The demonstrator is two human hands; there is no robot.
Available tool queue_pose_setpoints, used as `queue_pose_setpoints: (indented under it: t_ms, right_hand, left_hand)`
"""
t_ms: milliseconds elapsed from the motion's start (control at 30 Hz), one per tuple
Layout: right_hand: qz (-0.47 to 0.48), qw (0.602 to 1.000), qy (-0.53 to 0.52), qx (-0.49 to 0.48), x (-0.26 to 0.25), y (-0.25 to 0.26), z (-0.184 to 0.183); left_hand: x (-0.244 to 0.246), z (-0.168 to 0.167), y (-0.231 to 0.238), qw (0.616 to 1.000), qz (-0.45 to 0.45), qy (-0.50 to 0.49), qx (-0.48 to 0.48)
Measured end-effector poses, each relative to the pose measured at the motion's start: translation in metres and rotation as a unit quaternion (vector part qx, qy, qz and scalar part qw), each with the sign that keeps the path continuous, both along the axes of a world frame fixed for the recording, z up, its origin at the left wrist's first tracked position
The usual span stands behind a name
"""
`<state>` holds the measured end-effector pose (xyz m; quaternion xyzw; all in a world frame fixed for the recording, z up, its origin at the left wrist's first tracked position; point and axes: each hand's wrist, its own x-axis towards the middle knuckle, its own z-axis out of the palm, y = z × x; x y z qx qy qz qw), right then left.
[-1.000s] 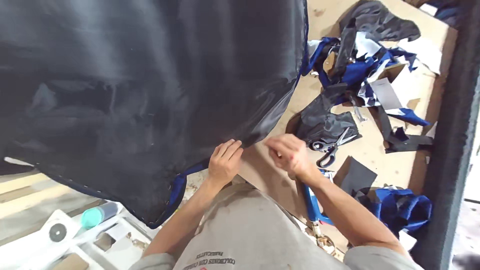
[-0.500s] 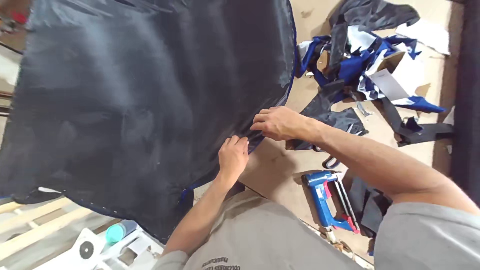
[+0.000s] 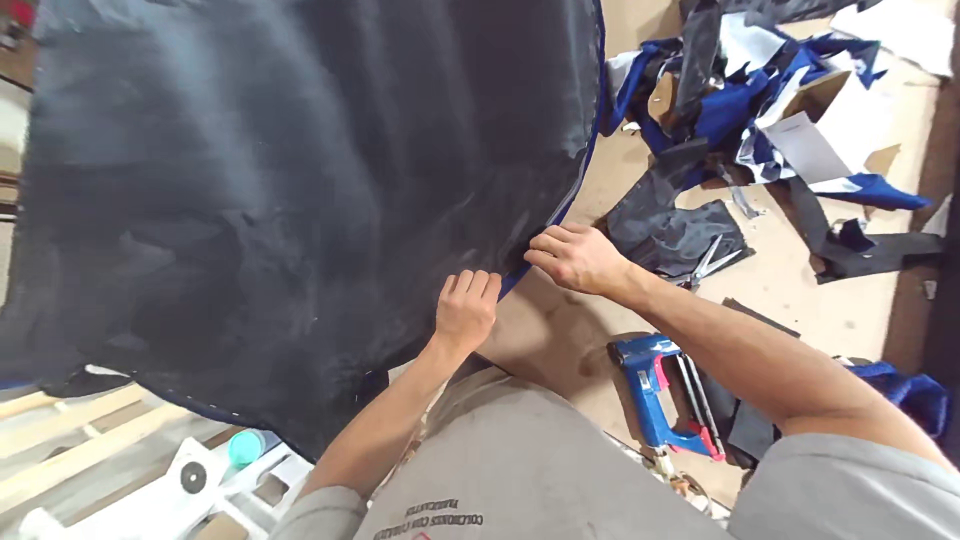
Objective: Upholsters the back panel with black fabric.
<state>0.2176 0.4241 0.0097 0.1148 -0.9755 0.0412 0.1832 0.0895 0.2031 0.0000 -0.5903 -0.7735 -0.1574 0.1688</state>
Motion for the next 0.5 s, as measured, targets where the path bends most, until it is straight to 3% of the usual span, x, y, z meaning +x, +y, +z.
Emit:
queue_pose_setpoints:
  t_ms: [133,500]
  right_hand:
    - [-0.043,0.997,0.039,-0.046,0.006,-0.015,0.005]
    - [-0.133,0.981,-0.01,-0.14,0.019,-0.075,-0.032]
  left_hand:
    - [0.0,0.001,0.0,1.0,-0.006,0.001,-0.005]
    - [0.001,-0.001,-0.001,0.998,-0.049,-0.032,-0.023]
